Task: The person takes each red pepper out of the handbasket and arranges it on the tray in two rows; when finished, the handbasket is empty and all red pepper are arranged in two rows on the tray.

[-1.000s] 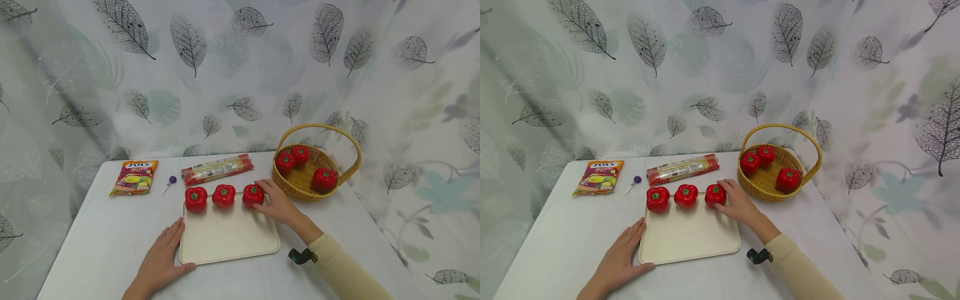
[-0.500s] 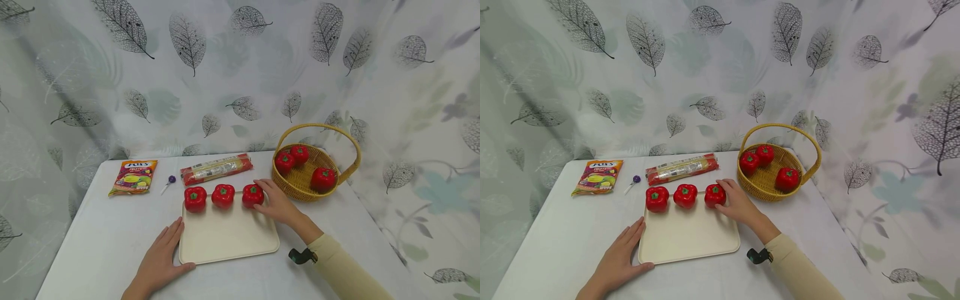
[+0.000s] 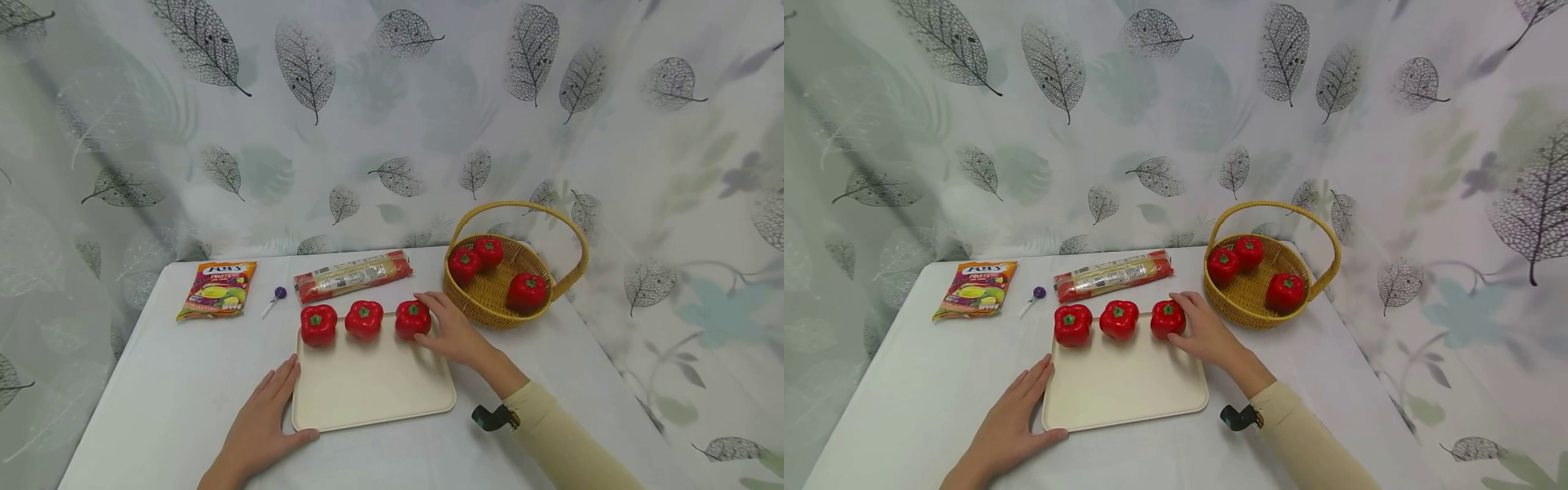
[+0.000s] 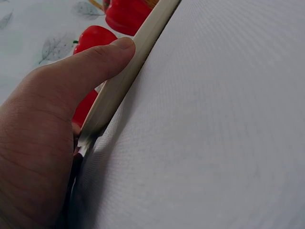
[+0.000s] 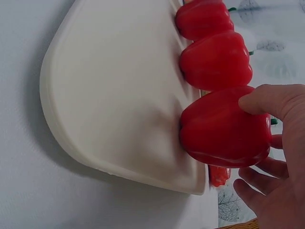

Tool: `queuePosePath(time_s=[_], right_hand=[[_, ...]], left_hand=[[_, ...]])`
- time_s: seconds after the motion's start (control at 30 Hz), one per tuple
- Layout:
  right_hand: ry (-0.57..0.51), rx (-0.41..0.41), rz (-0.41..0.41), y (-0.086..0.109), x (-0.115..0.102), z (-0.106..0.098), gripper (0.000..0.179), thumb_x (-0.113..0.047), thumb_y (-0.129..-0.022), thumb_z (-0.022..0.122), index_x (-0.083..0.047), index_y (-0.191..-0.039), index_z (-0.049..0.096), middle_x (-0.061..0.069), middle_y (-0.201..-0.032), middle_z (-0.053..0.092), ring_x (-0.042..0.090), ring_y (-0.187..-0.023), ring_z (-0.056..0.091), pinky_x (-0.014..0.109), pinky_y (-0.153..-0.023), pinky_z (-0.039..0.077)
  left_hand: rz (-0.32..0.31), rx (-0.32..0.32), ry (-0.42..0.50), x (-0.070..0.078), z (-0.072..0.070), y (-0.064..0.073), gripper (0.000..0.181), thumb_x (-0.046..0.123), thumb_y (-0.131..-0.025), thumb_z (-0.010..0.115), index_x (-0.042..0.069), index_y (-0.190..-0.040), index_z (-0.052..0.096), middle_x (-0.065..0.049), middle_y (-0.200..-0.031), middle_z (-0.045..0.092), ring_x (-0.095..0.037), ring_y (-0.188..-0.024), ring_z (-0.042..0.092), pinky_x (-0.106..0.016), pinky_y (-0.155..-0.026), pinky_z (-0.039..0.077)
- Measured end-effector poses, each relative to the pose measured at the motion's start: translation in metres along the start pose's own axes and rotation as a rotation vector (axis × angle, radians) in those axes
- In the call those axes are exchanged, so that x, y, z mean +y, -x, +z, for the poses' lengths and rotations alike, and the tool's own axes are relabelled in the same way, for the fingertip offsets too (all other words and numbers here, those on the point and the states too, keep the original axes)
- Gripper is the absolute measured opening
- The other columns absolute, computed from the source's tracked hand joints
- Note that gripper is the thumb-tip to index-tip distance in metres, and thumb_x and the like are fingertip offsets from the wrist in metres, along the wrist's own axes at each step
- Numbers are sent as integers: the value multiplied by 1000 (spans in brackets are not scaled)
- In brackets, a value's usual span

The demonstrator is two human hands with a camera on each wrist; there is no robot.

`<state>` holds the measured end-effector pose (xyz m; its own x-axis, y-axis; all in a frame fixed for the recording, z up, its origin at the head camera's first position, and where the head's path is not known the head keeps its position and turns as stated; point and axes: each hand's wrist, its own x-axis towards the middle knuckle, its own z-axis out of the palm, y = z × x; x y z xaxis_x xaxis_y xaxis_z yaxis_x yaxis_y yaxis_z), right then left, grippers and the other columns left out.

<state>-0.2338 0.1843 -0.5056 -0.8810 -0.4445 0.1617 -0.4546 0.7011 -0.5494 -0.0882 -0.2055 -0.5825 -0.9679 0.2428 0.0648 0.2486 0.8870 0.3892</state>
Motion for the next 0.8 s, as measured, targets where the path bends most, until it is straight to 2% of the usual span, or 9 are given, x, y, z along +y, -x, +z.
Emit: queuePosePath(time_s=[0.33, 0.6, 0.8], right_hand=[[27, 28, 28, -1, -2, -14, 84, -30, -88, 92, -16, -160, 52, 14, -156, 52, 35, -144, 51, 60, -111, 51], [8, 65, 27, -5, 1, -27, 82, -28, -89, 91, -14, -160, 52, 13, -155, 52, 34, -139, 54, 57, -105, 57], [2, 115, 22, -9, 6, -41, 82, -22, -89, 90, -11, -160, 51, 16, -154, 52, 35, -142, 51, 58, -111, 52]], left_hand=[[-2, -1, -4, -1, 1, 0, 128, 93, -79, 65, 8, -170, 35, -7, -176, 32, -29, -159, 35, -56, -127, 31], [5, 5, -1, -1, 0, 1, 127, 92, -79, 66, 8, -170, 36, -7, -176, 32, -28, -159, 35, -55, -128, 31], [11, 10, 3, -1, 0, 2, 127, 91, -79, 68, 8, -170, 36, -6, -177, 31, -27, -160, 34, -54, -128, 30]])
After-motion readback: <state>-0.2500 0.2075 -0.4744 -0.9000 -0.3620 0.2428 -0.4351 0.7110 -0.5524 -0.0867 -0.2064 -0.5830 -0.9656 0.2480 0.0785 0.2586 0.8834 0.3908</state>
